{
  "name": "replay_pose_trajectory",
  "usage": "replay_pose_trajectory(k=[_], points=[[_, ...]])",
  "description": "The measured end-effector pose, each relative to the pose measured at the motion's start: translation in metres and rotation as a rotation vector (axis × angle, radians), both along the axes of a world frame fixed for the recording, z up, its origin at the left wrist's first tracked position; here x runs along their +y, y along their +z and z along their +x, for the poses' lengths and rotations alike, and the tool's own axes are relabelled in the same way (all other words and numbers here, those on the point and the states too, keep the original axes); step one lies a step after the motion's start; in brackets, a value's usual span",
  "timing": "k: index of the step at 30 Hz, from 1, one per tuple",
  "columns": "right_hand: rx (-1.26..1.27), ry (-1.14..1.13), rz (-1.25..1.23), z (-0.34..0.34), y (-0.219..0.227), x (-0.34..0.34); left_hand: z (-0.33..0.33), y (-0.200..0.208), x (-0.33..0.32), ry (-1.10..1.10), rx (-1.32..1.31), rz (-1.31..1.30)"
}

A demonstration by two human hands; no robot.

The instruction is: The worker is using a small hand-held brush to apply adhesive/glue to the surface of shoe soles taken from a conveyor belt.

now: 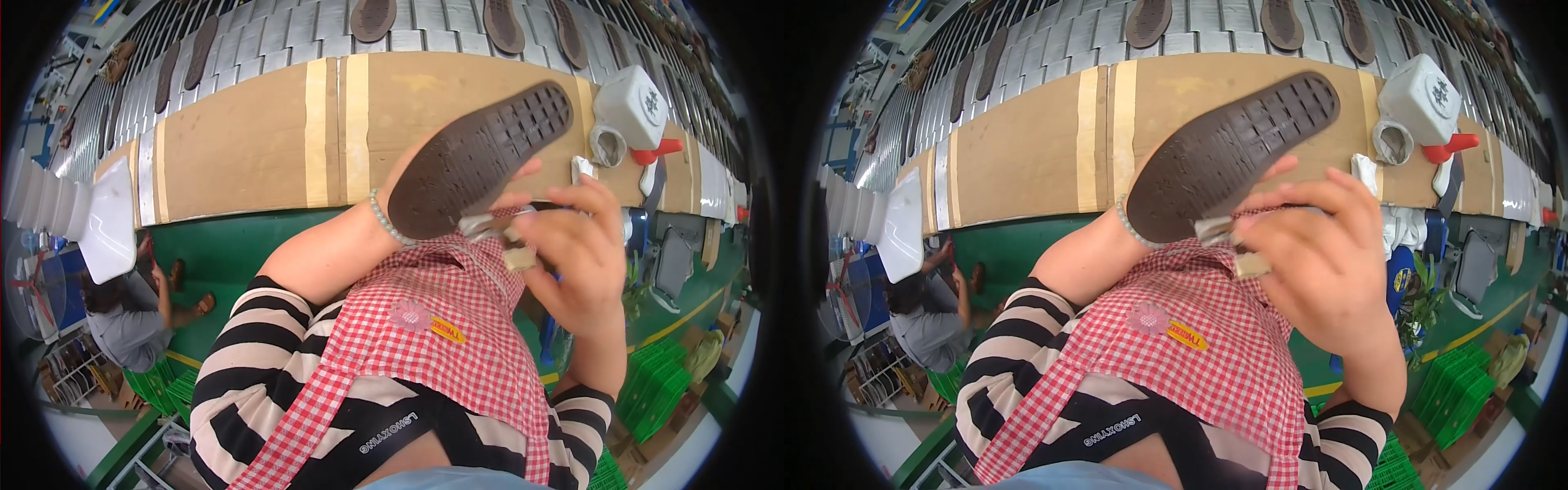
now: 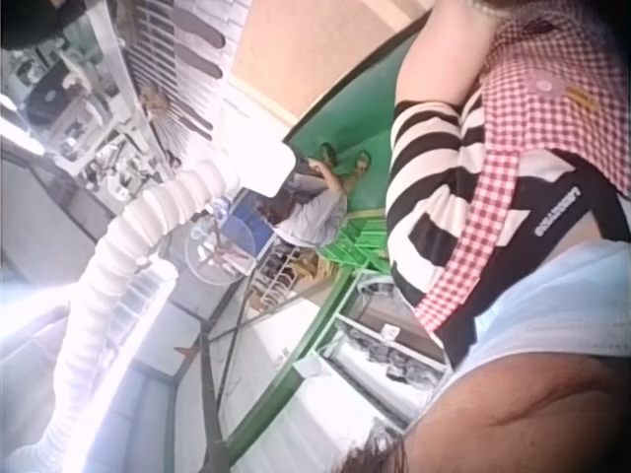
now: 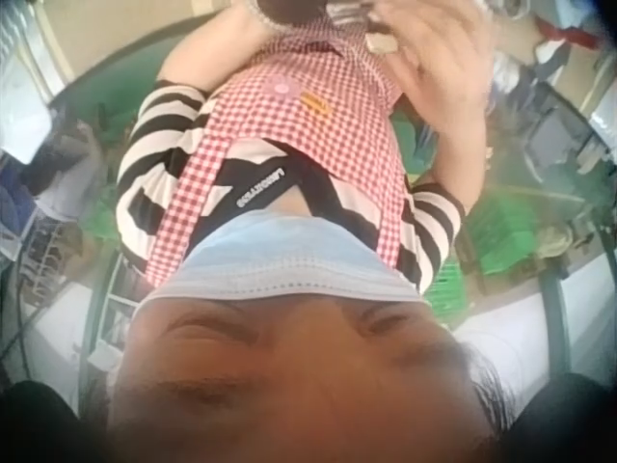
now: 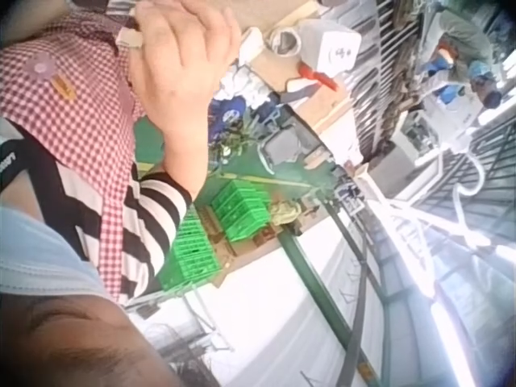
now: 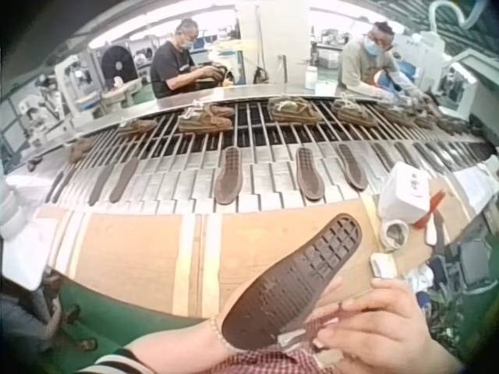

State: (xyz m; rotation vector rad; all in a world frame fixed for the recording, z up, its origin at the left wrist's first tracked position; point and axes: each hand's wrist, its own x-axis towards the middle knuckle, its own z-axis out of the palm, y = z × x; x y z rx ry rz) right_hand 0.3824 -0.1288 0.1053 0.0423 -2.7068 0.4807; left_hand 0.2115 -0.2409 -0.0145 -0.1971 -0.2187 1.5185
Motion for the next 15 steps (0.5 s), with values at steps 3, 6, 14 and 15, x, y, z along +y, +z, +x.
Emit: replay_pose_trajectory(k=[3, 6, 14, 15], points=[[0.091, -0.262, -0.355, 0.005, -0.016, -0.01, 0.001, -0.004, 0.004, 0.207, 0.2, -0.021], [0.021, -0.25, -0.701, 0.002, -0.033, -0.024, 0.003, 0.005, 0.008, 0.261, 0.375, -0.038], [0.131, -0.355, -0.52, 0.002, -0.038, -0.013, 0.006, 0.024, 0.003, 0.258, 0.42, -0.07], [0.168, -0.281, -0.561, 0.002, -0.039, -0.014, 0.006, 0.026, 0.003, 0.226, 0.478, -0.113]])
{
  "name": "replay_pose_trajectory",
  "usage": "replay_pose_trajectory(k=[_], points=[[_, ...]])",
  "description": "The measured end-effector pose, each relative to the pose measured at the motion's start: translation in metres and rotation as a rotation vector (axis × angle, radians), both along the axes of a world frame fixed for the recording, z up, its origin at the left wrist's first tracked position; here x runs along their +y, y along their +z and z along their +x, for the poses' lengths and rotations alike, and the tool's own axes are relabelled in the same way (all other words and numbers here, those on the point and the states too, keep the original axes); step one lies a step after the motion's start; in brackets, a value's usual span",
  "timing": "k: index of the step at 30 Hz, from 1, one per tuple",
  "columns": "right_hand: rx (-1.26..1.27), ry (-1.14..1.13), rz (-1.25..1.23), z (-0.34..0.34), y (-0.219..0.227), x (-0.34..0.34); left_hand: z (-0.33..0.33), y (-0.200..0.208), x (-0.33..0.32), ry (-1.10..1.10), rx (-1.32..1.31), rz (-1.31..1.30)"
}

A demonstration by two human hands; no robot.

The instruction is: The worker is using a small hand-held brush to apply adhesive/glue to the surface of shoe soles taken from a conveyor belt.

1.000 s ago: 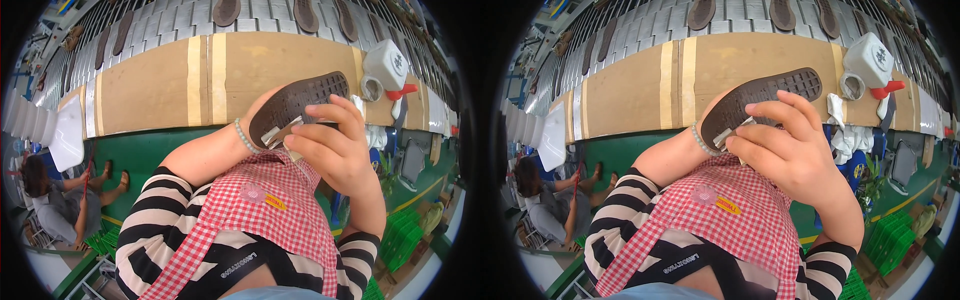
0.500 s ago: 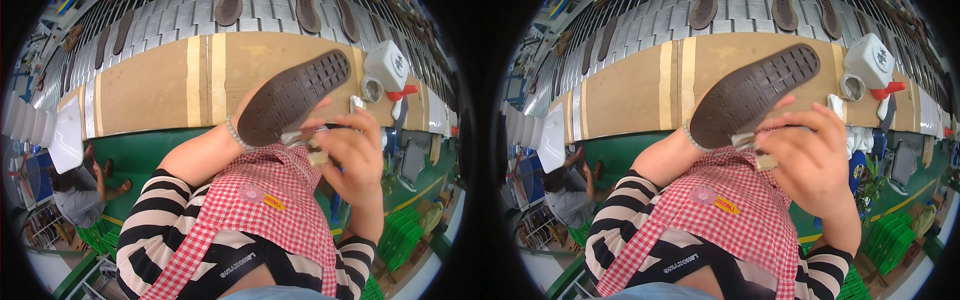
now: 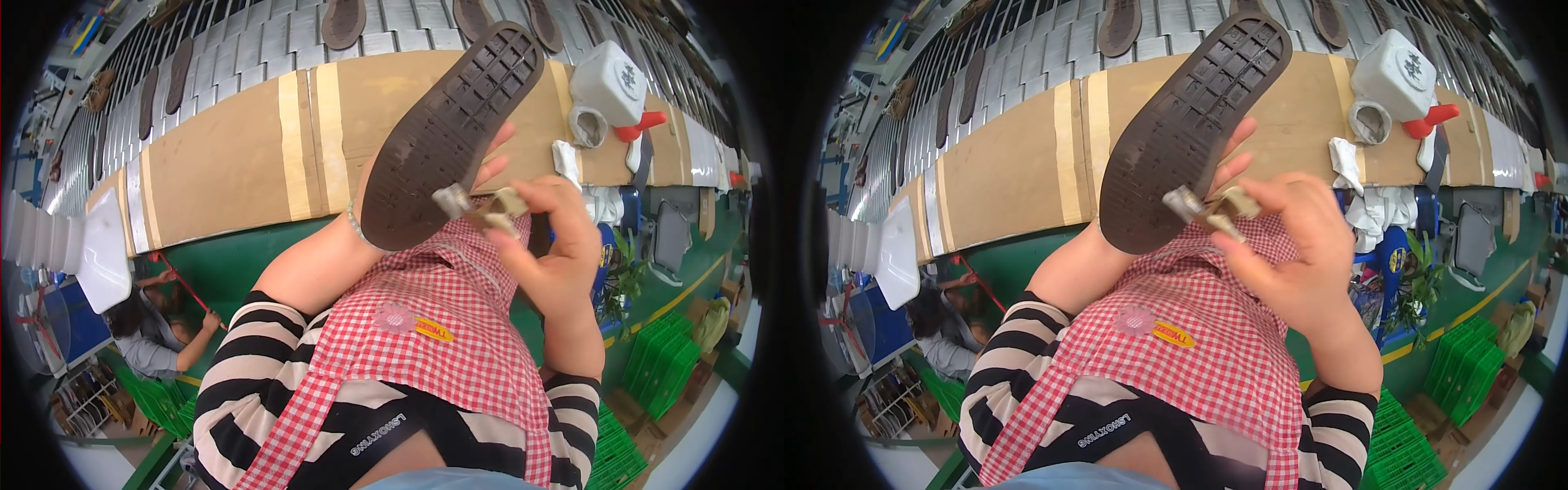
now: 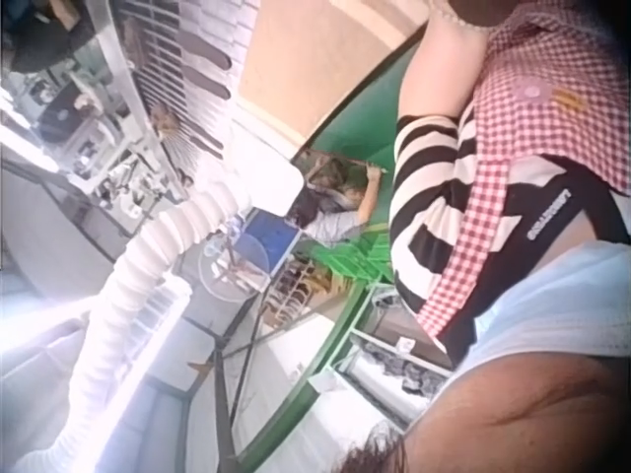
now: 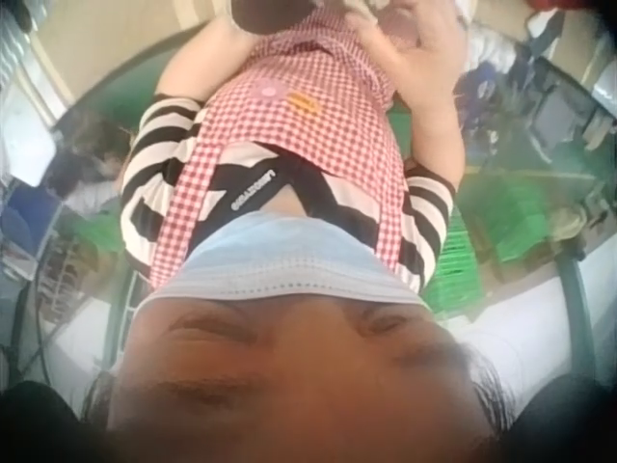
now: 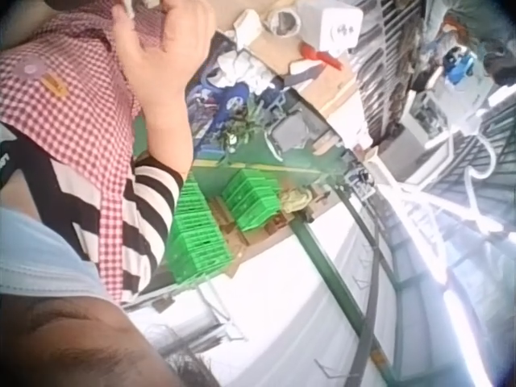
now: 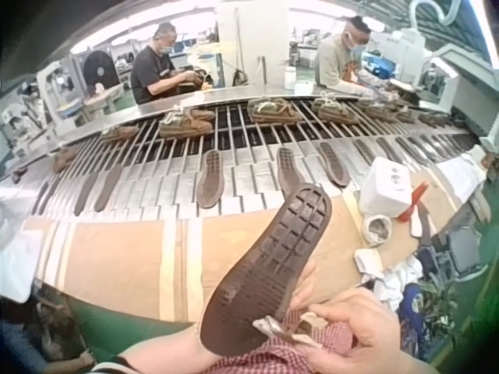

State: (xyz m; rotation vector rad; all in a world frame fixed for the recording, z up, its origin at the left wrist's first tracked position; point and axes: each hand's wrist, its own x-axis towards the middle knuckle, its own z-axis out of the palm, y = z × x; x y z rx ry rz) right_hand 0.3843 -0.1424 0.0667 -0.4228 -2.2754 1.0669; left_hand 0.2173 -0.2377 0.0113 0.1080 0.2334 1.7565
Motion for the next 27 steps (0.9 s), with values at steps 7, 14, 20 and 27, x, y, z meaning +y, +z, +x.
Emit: replay_pose_trajectory(k=[7, 14, 20, 27], points=[[-0.008, -0.134, 0.079, -0.001, 0.004, 0.008, -0.002, -0.013, -0.003, -0.069, 0.151, 0.088], [-0.065, -0.145, 0.081, 0.002, 0.005, 0.018, 0.008, -0.013, -0.001, -0.066, 0.056, -0.07], [-0.037, -0.192, 0.173, -0.005, 0.016, 0.025, 0.008, -0.012, -0.005, -0.101, -0.166, -0.055], [0.057, -0.236, 0.095, 0.003, 0.019, 0.025, -0.049, -0.038, -0.03, -0.013, -0.273, 0.133]])
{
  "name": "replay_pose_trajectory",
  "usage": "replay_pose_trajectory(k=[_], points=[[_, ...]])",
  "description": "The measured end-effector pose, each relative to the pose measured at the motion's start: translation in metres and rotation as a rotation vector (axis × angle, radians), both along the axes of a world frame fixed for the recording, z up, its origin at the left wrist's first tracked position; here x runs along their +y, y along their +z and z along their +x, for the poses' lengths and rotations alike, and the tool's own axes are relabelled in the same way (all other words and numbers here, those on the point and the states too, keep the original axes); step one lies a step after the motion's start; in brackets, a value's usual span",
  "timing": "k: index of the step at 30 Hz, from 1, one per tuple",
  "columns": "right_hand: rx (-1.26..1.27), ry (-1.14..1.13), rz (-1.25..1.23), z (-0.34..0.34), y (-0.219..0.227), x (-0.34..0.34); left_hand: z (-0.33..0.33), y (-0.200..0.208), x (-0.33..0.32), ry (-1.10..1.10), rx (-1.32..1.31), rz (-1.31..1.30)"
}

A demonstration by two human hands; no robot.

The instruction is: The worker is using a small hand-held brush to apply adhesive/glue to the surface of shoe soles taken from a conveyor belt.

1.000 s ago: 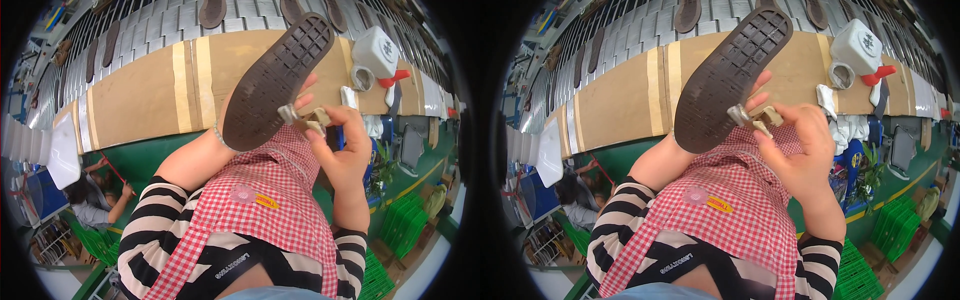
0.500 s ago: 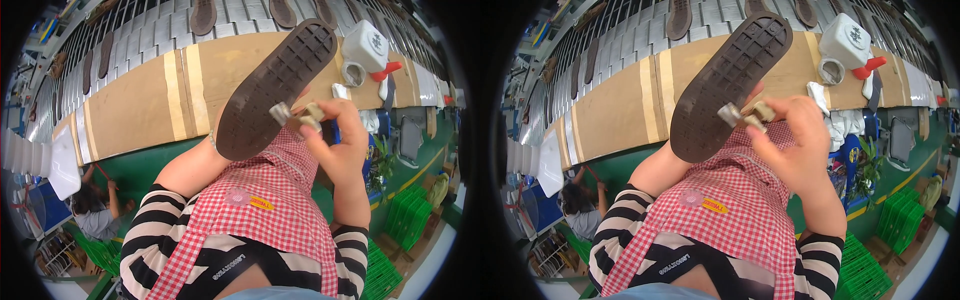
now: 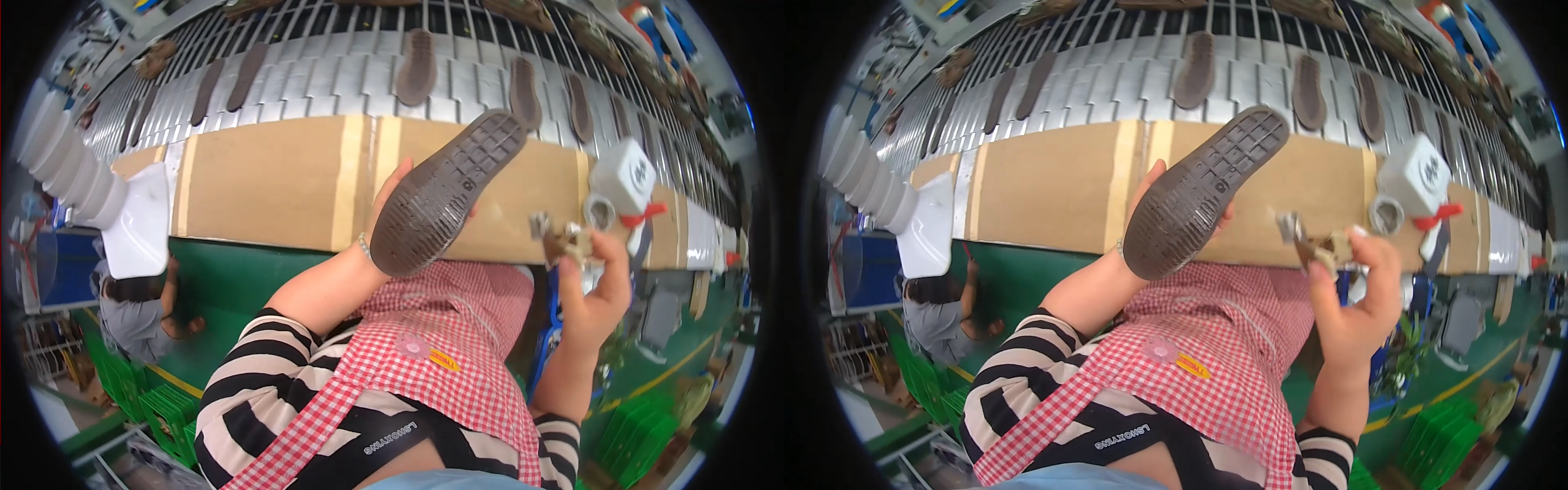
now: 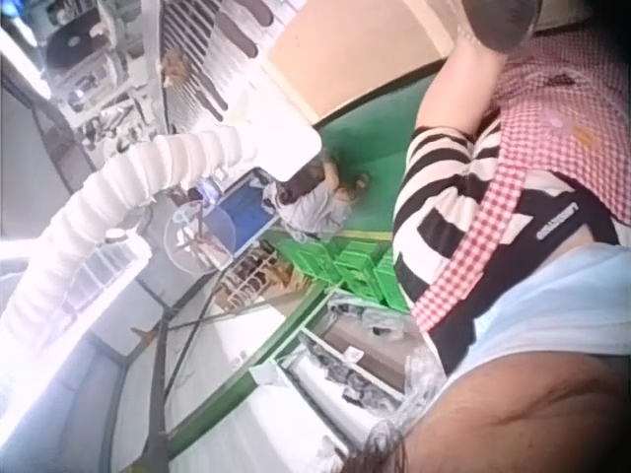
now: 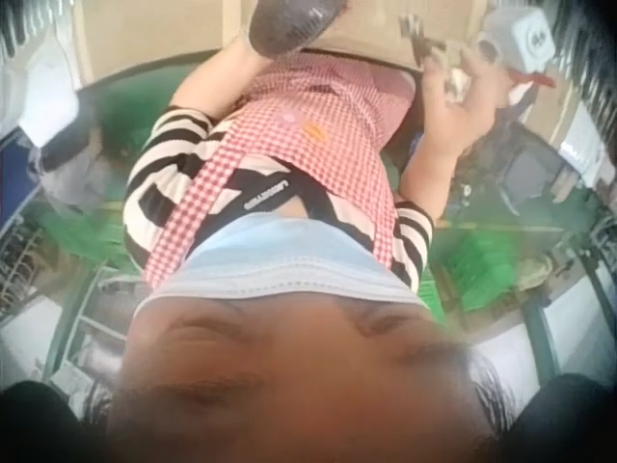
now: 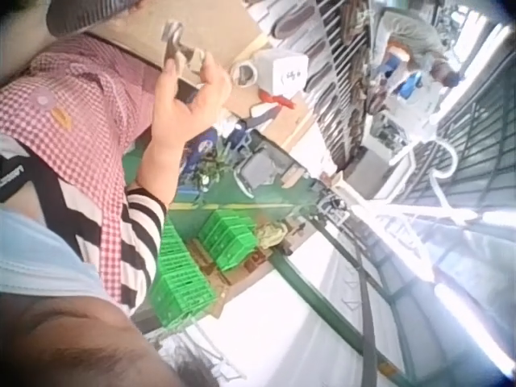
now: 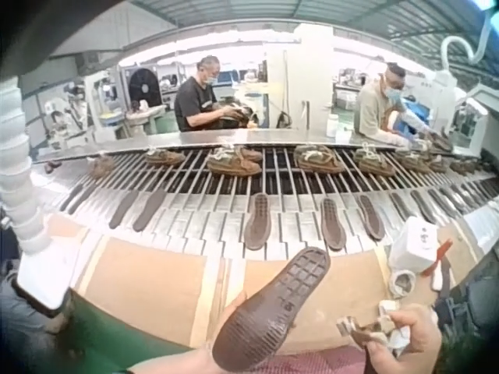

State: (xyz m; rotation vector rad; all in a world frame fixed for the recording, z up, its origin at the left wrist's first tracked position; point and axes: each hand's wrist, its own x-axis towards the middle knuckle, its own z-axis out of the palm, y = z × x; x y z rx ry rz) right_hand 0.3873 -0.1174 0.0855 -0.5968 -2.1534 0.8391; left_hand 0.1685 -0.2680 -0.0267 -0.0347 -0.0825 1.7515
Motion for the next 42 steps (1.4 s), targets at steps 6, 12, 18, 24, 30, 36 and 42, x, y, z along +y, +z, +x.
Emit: replay_pose_trajectory(k=[6, 12, 18, 24, 30, 36, 42], points=[[0.005, 0.105, -0.008, -0.006, -0.017, -0.008, -0.082, 0.004, -0.029, 0.118, 0.101, -0.021], [-0.034, 0.129, -0.022, -0.006, -0.031, -0.015, -0.196, 0.01, -0.028, 0.309, 0.36, -0.09], [-0.111, 0.078, -0.052, 0.001, -0.036, -0.018, -0.336, -0.011, -0.061, 1.192, 1.842, -1.577], [-0.18, -0.016, -0.007, 0.011, -0.04, -0.002, -0.395, -0.026, -0.153, 0.595, 2.201, -2.525], [-0.214, -0.247, 0.036, 0.053, -0.008, 0.009, -0.38, -0.006, -0.144, 0.555, 1.827, -1.86], [-0.355, -0.49, 0.448, 0.096, -0.009, 0.049, -0.212, 0.043, -0.091, 0.626, 0.945, -0.192], [-0.487, -0.571, 0.657, 0.094, -0.021, 0.132, -0.097, 0.049, -0.021, 0.271, 0.702, 0.269]])
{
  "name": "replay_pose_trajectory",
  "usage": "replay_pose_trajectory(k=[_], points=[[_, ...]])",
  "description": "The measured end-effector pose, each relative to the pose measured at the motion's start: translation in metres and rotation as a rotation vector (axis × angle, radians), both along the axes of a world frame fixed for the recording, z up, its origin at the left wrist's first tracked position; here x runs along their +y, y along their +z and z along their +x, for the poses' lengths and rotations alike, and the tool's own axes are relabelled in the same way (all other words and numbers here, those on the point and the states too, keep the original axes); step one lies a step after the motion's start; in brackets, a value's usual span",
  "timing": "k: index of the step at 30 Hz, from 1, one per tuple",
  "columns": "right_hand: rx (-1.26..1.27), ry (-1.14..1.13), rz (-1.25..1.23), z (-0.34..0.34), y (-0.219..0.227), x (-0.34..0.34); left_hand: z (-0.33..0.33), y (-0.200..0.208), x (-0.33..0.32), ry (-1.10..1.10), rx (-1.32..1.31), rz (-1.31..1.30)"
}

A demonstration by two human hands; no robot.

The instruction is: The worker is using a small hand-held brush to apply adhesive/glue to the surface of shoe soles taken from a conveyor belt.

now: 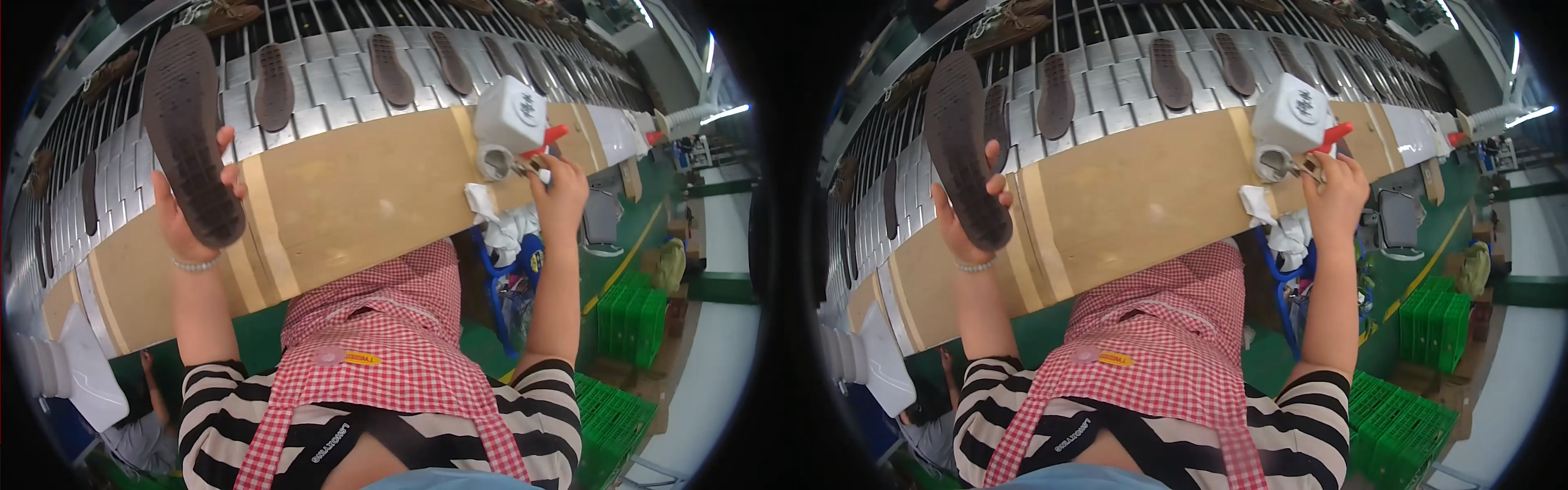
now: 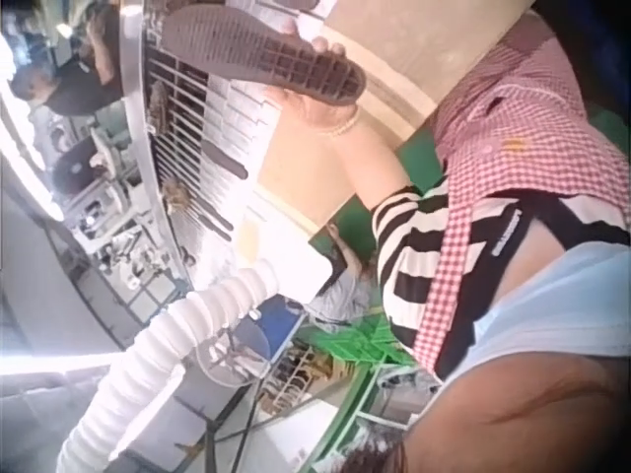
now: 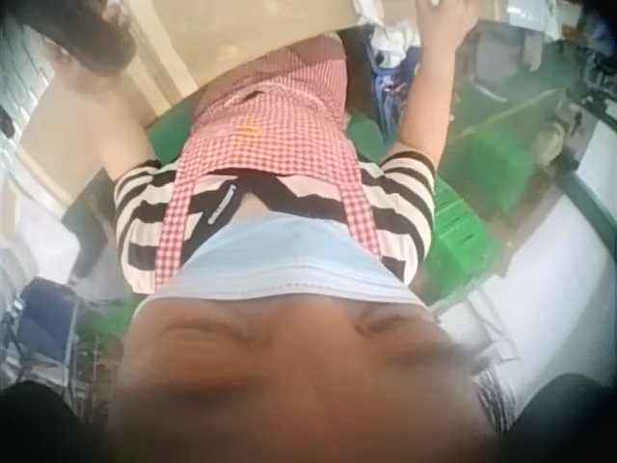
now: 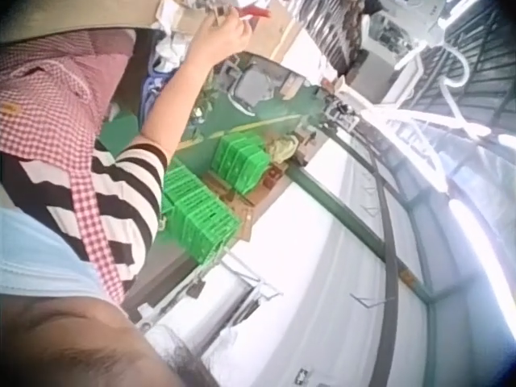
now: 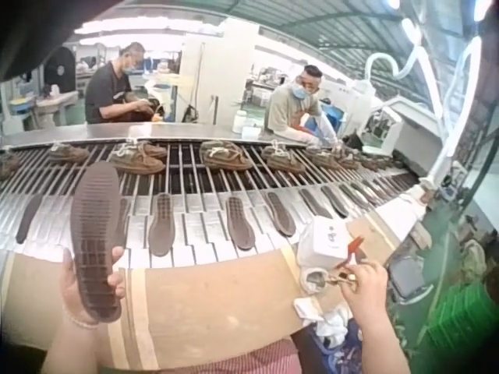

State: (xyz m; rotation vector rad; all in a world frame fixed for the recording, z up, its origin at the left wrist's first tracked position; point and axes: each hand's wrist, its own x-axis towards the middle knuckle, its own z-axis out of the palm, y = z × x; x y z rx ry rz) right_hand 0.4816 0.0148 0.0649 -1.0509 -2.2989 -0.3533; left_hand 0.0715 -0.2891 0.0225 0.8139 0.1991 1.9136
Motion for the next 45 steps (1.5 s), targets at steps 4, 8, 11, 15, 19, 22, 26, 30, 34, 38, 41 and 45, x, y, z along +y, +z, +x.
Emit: replay_pose_trajectory(k=[4, 8, 11, 15, 19, 22, 26, 30, 34, 38, 41, 45], points=[[-0.018, 0.08, -0.042, -0.008, -0.026, 0.027, 0.047, 0.002, 0.009, -0.01, -0.109, -0.081], [-0.036, 0.102, -0.076, -0.029, -0.049, 0.035, 0.064, -0.015, -0.004, -0.047, -0.204, -0.172], [-0.098, 0.11, -0.091, -0.046, -0.052, 0.036, 0.07, -0.05, -0.027, -0.043, -0.342, -0.321], [-0.072, 0.125, -0.203, -0.032, -0.057, 0.047, 0.095, -0.071, -0.022, -0.06, -0.54, -0.427], [-0.034, 0.042, -0.329, -0.009, -0.055, 0.048, 0.115, -0.074, -0.005, -0.137, -0.668, -0.394], [0.174, -0.031, -0.646, 0.004, -0.04, 0.04, 0.116, -0.091, 0.006, -0.31, -0.816, -0.252], [0.704, 0.362, -0.907, -0.018, -0.007, -0.017, 0.129, -0.067, 0.018, -0.294, -0.72, -0.378], [0.537, 0.624, -0.673, -0.073, 0.025, -0.095, 0.138, -0.056, 0.026, -0.326, -0.633, -0.42], [0.328, 0.787, -0.491, -0.102, 0.027, -0.129, 0.146, -0.046, 0.028, -0.375, -0.569, -0.437], [0.16, 0.839, -0.306, -0.112, 0.018, -0.138, 0.154, -0.04, 0.026, -0.383, -0.479, -0.459], [0.132, 0.833, -0.269, -0.117, 0.007, -0.143, 0.155, -0.041, 0.022, -0.407, -0.522, -0.379], [0.081, 0.864, -0.32, -0.115, 0.005, -0.154, 0.157, -0.043, 0.018, -0.408, -0.522, -0.395]])
